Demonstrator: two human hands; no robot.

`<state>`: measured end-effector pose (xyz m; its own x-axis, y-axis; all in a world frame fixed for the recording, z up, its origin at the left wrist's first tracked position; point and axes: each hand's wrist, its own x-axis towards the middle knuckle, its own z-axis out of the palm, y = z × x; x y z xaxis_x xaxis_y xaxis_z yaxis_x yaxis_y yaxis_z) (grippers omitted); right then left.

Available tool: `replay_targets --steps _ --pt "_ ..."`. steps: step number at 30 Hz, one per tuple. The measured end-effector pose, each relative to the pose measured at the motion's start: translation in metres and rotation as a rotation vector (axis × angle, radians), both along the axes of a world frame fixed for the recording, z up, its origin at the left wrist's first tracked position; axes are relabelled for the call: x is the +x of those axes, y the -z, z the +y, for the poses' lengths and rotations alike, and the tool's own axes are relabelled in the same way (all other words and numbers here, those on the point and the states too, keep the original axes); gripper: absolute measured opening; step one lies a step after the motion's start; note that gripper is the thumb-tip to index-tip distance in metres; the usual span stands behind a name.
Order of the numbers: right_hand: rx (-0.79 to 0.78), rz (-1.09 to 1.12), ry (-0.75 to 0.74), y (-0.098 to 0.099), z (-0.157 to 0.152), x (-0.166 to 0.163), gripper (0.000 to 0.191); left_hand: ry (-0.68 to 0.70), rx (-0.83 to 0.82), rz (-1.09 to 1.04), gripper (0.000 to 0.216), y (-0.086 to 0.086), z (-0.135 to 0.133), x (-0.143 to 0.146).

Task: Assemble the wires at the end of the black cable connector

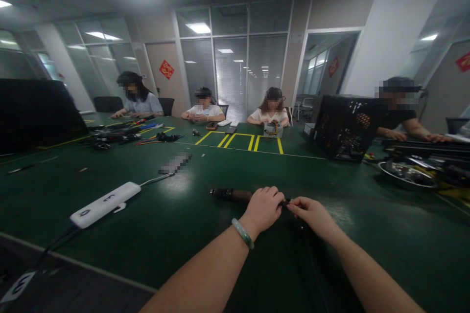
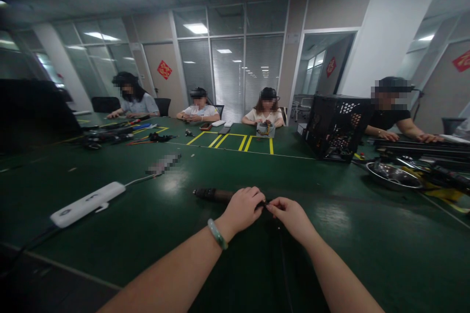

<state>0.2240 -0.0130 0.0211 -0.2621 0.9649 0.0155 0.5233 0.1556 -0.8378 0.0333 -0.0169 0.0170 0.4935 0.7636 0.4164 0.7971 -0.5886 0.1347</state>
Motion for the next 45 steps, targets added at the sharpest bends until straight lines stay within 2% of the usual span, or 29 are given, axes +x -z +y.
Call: replay_targets --steps 6,11,16,20,25,29,37,45 --pt "-0.031 -0.004 0.054 -0.002 -0.001 0.008 0.032 -0.021 0.003 0.061 0.008 -0.001 0.008 0.006" --pt "-0.053 0.056 0.110 0.005 0.002 0.008 0.031 -0.011 0.033 0.082 0.013 0.000 0.010 0.004" --pt "-0.049 0.253 0.046 0.015 0.005 0.004 0.031 -0.006 0.040 0.050 0.019 0.002 0.012 0.004" --pt "-0.071 0.296 -0.002 0.014 0.003 0.006 0.029 0.027 0.017 0.022 0.015 0.000 0.010 0.001" --pt "-0.122 0.185 0.022 0.007 -0.001 0.011 0.030 0.073 -0.010 -0.042 0.013 -0.008 0.002 -0.006" --pt "-0.062 0.063 0.075 0.006 -0.001 0.011 0.022 0.082 -0.002 -0.091 0.011 -0.008 0.001 -0.008" --pt "0.050 -0.223 0.073 0.007 -0.002 0.015 0.009 0.104 -0.031 -0.041 0.011 -0.005 0.002 -0.007" --pt "0.028 -0.134 -0.017 0.015 0.000 0.011 0.012 0.130 -0.026 -0.043 0.010 -0.005 0.002 -0.009"
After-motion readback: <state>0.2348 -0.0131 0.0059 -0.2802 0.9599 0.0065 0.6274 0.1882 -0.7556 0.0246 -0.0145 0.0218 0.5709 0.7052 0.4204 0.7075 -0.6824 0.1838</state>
